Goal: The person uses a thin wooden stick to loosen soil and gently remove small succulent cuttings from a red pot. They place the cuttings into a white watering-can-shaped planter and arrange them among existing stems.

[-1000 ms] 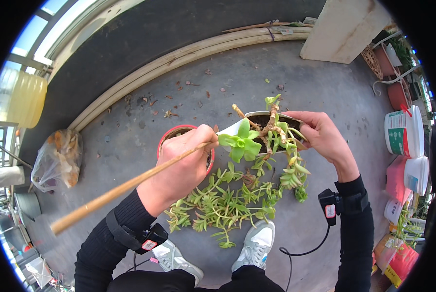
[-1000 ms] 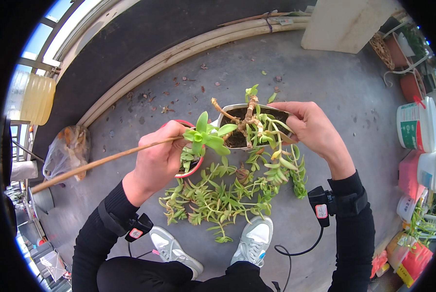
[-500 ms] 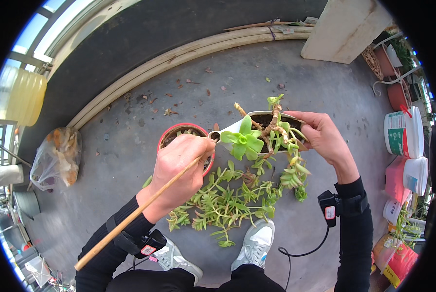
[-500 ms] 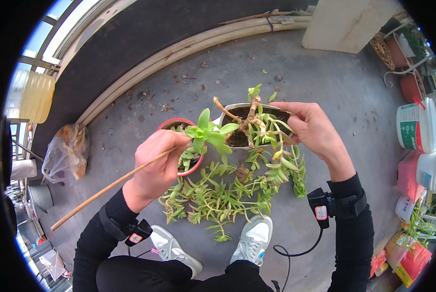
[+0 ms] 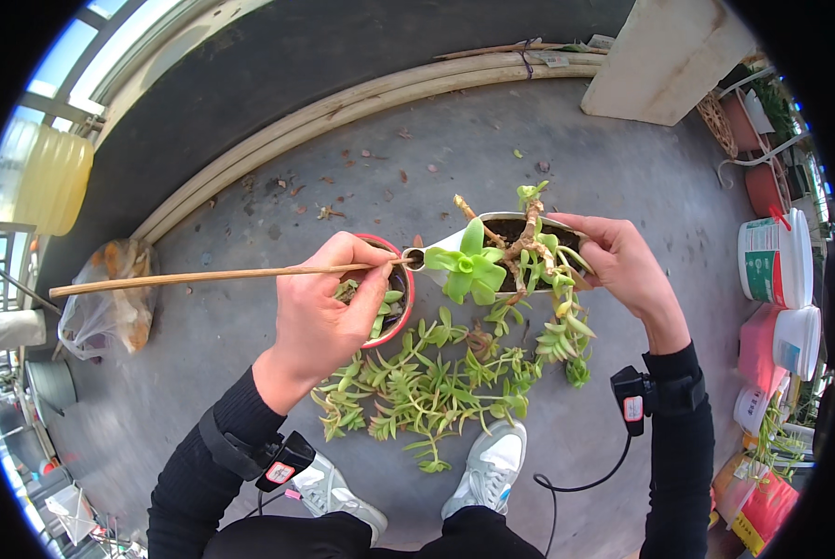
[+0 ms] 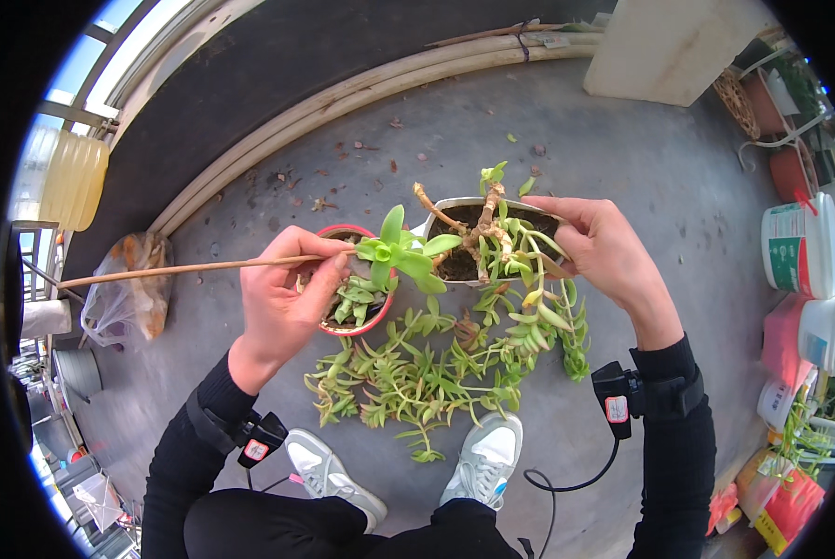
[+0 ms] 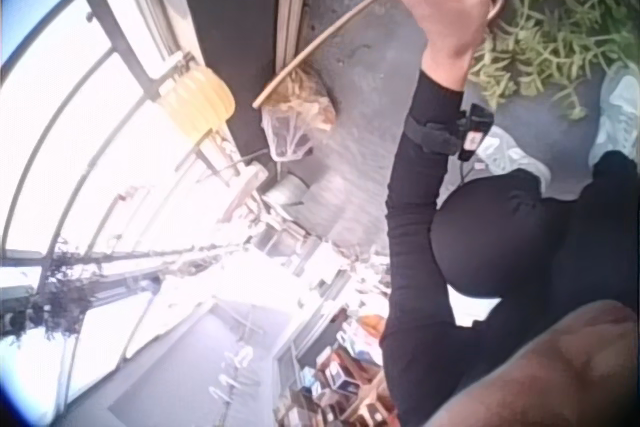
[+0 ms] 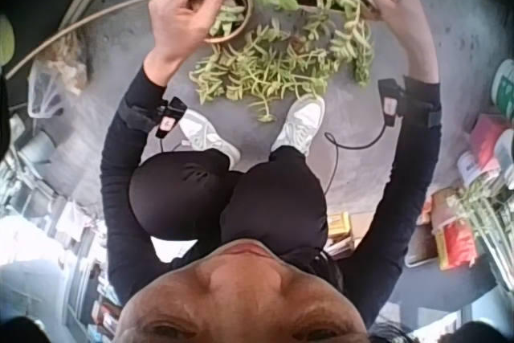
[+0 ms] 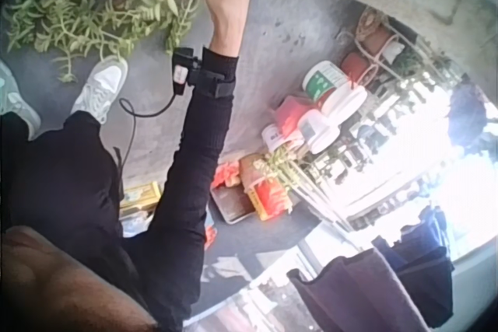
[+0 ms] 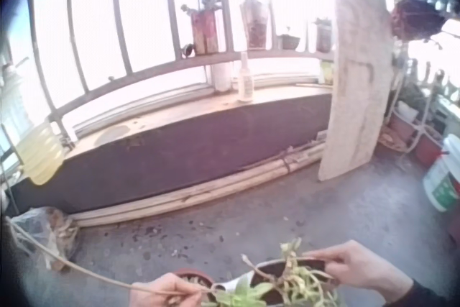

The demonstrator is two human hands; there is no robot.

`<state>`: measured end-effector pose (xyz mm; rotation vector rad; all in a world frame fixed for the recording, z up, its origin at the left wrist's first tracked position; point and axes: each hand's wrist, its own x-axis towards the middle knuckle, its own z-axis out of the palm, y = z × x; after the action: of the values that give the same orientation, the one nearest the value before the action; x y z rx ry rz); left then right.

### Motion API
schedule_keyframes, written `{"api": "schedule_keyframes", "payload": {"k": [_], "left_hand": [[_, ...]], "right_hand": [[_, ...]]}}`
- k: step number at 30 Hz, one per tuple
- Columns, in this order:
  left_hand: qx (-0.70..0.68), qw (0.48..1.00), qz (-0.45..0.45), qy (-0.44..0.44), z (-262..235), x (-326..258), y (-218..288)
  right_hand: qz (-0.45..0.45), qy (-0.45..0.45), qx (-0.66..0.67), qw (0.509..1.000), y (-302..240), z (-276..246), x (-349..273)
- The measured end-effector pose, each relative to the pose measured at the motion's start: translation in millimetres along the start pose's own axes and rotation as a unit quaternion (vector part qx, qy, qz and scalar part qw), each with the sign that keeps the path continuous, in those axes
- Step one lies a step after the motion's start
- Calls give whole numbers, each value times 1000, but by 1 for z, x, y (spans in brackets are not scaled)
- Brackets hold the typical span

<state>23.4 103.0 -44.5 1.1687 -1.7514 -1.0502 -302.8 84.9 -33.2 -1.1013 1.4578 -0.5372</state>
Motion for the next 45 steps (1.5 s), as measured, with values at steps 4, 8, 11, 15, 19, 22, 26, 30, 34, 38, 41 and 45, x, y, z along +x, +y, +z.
{"api": "schedule_keyframes", "payload": {"k": [4,8,11,15,19,22,26,30,34,38,41,45], "left_hand": [[-6,999,-40,23,-1,2,5],[-8,999,-39,24,4,5,5],[-2,999,-29,17,4,6,3],[-29,997,-78,7,-3,6,-1],[-77,996,-53,16,-3,4,-8],[-90,995,-38,3,-4,4,-14],[-89,995,-22,-30,-6,7,-18],[-136,989,-42,-38,-7,8,-22],[-141,989,-30,-32,-9,7,-23],[-85,995,5,-45,-7,5,-16],[-12,997,73,-32,-1,7,-7],[37,991,129,15,8,12,1]], "right_hand": [[4,2,12,1000,3,0,0],[4,10,-4,1000,3,2,0],[8,17,-3,1000,2,4,-1],[12,28,-21,999,1,6,2],[16,26,-16,999,1,5,3],[19,23,-25,999,2,3,3],[20,30,-33,999,4,2,3],[12,31,-37,999,4,2,3],[13,29,-38,999,2,2,1],[12,33,-32,999,1,4,-1],[9,32,-39,999,1,6,-2],[6,37,-45,998,-1,8,0]]}}
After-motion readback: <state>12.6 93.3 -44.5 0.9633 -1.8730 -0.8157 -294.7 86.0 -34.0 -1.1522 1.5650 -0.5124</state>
